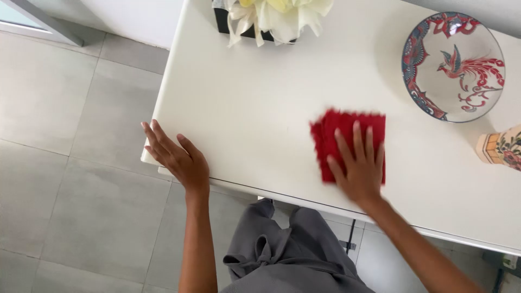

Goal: Cleaning and organizing a table with decorative items.

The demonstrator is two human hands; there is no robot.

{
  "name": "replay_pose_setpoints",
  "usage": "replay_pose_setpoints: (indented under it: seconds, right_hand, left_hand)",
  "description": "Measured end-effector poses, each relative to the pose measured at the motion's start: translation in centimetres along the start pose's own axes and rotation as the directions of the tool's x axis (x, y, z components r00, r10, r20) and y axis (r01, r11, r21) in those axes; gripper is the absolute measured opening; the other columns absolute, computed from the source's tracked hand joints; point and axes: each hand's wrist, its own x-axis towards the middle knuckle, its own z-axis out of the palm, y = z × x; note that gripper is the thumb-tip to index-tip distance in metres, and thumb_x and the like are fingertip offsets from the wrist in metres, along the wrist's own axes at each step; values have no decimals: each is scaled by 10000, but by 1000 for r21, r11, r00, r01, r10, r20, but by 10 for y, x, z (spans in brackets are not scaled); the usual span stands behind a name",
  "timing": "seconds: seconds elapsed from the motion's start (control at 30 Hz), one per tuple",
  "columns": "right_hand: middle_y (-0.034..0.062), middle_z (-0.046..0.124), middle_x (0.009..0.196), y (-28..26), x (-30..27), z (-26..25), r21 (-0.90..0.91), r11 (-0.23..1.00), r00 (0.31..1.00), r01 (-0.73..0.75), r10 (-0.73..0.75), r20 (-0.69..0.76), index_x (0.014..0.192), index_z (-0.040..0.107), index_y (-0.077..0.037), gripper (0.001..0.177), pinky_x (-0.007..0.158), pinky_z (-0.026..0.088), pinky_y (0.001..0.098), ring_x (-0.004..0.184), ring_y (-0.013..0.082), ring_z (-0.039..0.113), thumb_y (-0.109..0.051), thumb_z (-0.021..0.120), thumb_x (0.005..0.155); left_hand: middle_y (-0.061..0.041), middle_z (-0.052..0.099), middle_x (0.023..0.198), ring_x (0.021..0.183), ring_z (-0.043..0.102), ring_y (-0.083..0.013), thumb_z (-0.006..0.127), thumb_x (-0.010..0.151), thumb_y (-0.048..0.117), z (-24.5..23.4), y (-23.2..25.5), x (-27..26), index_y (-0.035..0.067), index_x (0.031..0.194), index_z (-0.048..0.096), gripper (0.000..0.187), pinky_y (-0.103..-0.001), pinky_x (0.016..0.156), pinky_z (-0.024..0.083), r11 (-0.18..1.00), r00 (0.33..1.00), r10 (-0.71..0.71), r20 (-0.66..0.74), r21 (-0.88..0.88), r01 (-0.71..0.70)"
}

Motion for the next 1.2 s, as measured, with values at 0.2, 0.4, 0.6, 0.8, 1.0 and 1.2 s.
replay_pose_setpoints:
  seconds: [0.2,0.4,0.6,0.8,1.0,1.2]
  right_hand:
    - [86,58,1717,-139,6,13,126,888,892,442,-450,39,1612,261,-345,644,1201,25,690,1571,346,-22,-604,340,1027]
    - [-11,95,1724,-254,150,30,137,757,752,640,-653,94,1598,234,-470,625,1255,25,651,1589,302,54,-663,375,1021]
    - [-6,64,1728,-245,203,30,101,861,862,498,-504,48,1611,181,-457,664,1258,40,623,1597,306,63,-684,383,1021]
    - [39,141,1725,-138,159,25,81,966,969,246,-243,-44,1626,262,-410,659,1250,76,627,1587,321,89,-668,398,1034]
    - [108,172,1738,41,-1,8,50,990,983,-131,136,-121,1648,323,-321,662,1251,145,628,1596,377,119,-589,443,1054]
    - [149,135,1739,126,-84,-8,23,757,752,-653,651,-101,1667,281,-274,649,1204,127,699,1587,422,87,-551,379,1089]
  left_hand:
    - [-186,281,1711,1621,293,-369,252,1199,315,-13,9,-2,39,1636,238,517,-582,1356,166,974,997,3,-73,-227,-19]
    - [-190,342,1661,1593,313,-368,254,1172,278,-11,-2,-4,38,1590,306,485,-503,1307,323,907,991,-36,-128,-421,-21]
    - [-203,346,1670,1588,325,-349,341,1173,196,-18,11,1,11,1570,364,439,-562,1329,227,958,997,-16,-77,-286,-7]
    - [-175,362,1653,1571,331,-330,364,1160,202,-9,2,0,37,1553,424,430,-601,1310,153,984,983,179,-43,-15,-180]
    - [-163,391,1645,1556,361,-310,416,1146,206,13,51,-30,65,1523,499,411,-584,1316,107,933,933,360,21,3,-360]
    - [-186,412,1626,1537,384,-325,486,1099,168,35,117,-70,57,1493,521,411,-585,1308,75,835,842,533,86,-212,-508]
